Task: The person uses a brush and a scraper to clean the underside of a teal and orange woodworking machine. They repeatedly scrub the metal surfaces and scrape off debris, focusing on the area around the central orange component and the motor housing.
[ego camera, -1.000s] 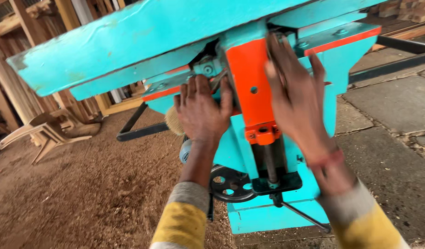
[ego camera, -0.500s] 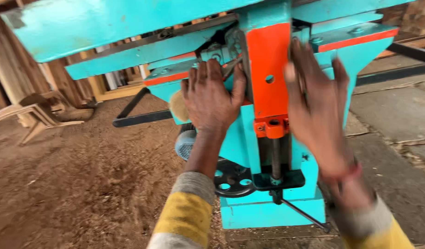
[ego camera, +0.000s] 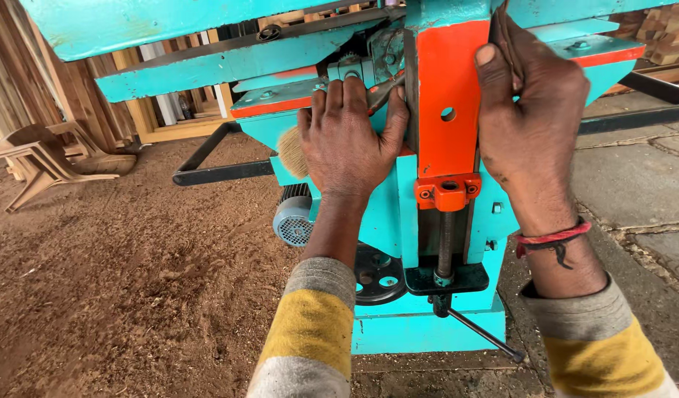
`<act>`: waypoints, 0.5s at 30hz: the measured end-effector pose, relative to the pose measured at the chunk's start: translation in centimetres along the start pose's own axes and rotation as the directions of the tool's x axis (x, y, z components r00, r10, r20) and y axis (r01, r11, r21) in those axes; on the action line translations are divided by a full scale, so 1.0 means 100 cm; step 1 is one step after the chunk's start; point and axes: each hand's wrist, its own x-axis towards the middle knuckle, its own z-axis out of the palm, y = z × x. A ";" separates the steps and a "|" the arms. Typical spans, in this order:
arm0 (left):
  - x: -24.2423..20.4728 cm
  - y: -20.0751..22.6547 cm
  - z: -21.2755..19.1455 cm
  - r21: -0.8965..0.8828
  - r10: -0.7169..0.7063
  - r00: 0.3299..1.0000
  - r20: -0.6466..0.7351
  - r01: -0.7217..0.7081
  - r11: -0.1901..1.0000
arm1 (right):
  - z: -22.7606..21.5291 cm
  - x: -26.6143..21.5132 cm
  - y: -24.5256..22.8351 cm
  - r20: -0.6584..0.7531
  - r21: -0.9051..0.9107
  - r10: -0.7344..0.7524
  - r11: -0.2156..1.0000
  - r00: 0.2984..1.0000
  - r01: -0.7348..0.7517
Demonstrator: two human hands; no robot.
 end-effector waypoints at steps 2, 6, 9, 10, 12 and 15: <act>0.001 0.000 0.000 -0.015 -0.030 0.998 0.047 0.031 0.999 | -0.002 0.000 0.000 -0.028 -0.006 0.026 1.000 0.999 -0.026; 0.001 0.000 0.000 0.005 -0.006 1.000 0.009 0.006 1.000 | -0.001 -0.005 0.003 -0.067 -0.004 -0.051 0.999 0.996 0.051; 0.002 0.000 -0.001 0.018 -0.006 1.000 0.019 0.006 1.000 | 0.005 -0.010 0.007 -0.111 0.079 -0.070 0.994 0.991 0.079; 0.002 0.000 -0.002 0.005 -0.020 0.999 0.043 0.020 1.000 | 0.007 -0.012 0.007 -0.115 0.141 -0.064 0.987 0.991 0.080; 0.001 0.000 -0.002 -0.010 -0.037 0.996 0.077 0.038 0.999 | 0.009 -0.016 0.007 -0.129 0.198 -0.045 0.978 0.991 0.070; -0.001 -0.003 0.003 0.001 -0.005 0.998 0.061 0.005 1.000 | 0.010 -0.023 0.008 -0.141 0.140 -0.054 0.987 0.989 0.074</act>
